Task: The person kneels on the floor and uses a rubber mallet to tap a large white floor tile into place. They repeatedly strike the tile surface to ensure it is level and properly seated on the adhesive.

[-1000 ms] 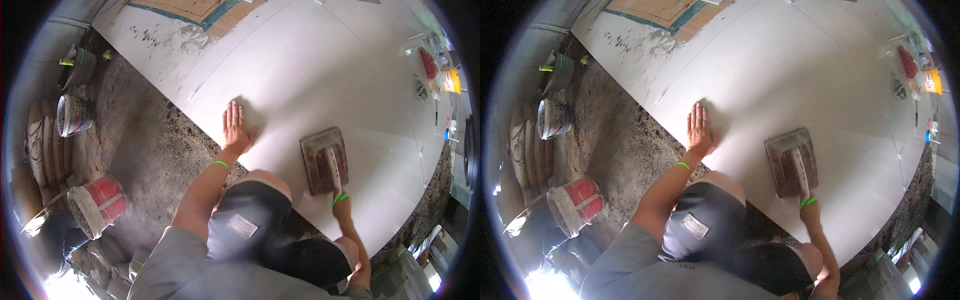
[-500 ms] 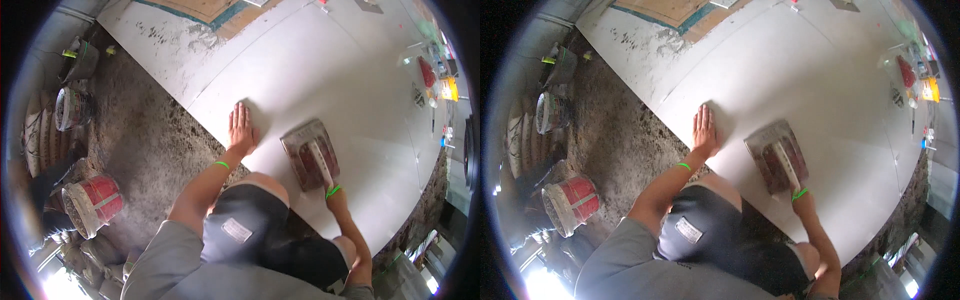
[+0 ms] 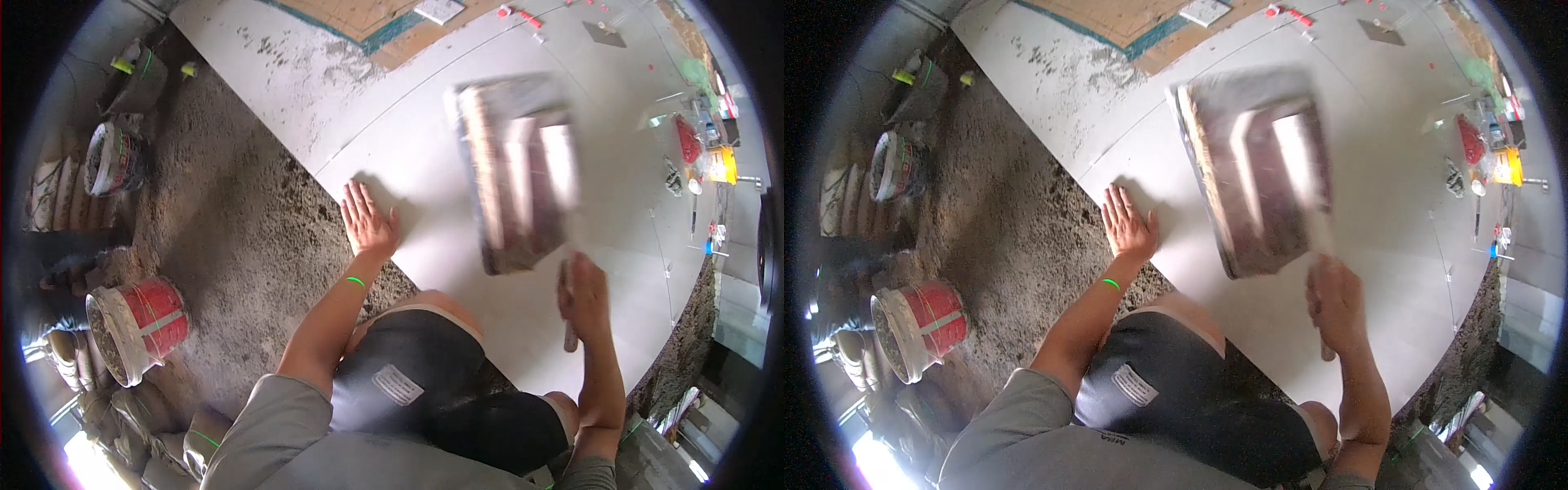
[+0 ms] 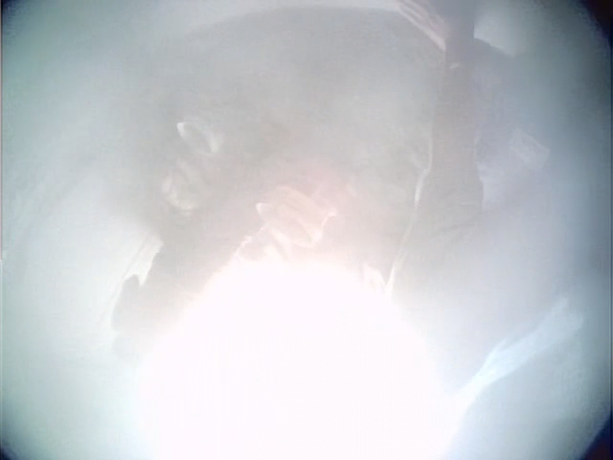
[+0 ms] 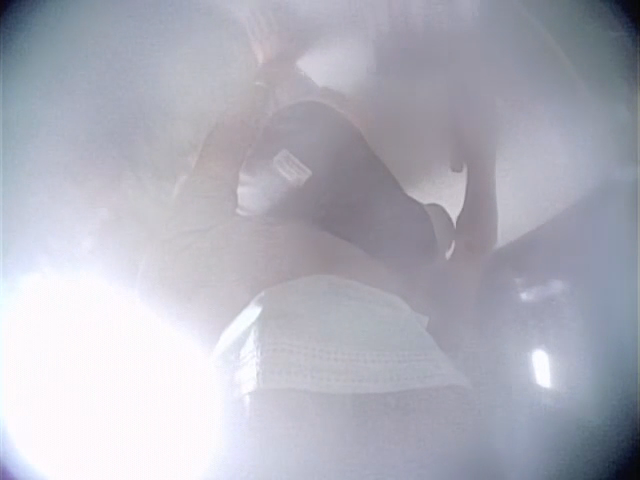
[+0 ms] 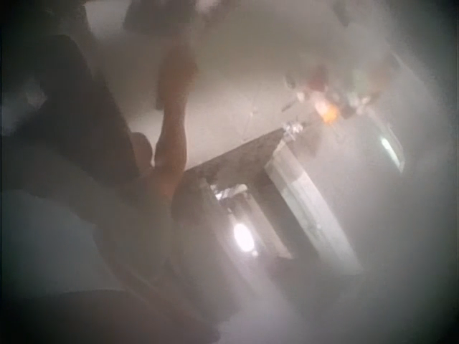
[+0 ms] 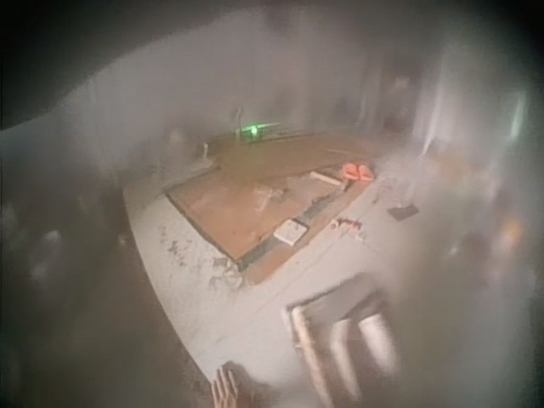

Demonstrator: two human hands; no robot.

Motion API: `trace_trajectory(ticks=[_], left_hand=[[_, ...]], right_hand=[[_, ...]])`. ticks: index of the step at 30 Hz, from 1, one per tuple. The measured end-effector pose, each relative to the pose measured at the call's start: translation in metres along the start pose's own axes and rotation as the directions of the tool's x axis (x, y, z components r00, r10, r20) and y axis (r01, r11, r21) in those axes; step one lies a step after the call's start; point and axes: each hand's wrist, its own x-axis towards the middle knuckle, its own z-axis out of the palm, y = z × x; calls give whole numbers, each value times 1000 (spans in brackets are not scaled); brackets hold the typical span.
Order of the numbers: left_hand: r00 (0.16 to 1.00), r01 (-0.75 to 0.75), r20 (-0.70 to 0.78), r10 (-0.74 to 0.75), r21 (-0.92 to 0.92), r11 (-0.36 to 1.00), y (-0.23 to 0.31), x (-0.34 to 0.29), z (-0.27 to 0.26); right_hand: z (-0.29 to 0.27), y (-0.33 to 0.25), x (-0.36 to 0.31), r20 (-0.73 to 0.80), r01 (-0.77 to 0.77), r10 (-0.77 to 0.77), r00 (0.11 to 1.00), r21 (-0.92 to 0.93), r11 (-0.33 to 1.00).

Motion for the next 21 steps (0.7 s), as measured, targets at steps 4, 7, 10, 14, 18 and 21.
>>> trace_trajectory(ticks=[4, 7, 10, 14, 18, 21], left_hand=[[1000, 20, 7, -19, -39, 999, -3, -1, 9], [1000, 29, 10, -28, -55, 998, -2, 2, 8], [999, 12, -30, -14, -93, 996, -2, 7, 3], [996, -30, -91, 21, -104, 994, -3, 5, -1], [1000, -26, 0, 27, -8, 1000, -2, 3, 3], [994, -57, -95, 53, -44, 997, -3, 2, 9]], right_hand=[[17, 54, -9, -79, 392, -397, 914, -69, 917], [79, 83, 30, 9, 140, -159, 987, -524, 840], [93, 54, 72, 103, -174, 249, 963, -467, 867], [29, -5, 44, 175, -243, 257, 950, -97, 965], [15, 35, -7, -44, 302, -301, 953, 7, 953], [53, 96, 9, -114, 279, -392, 913, -527, 803]])
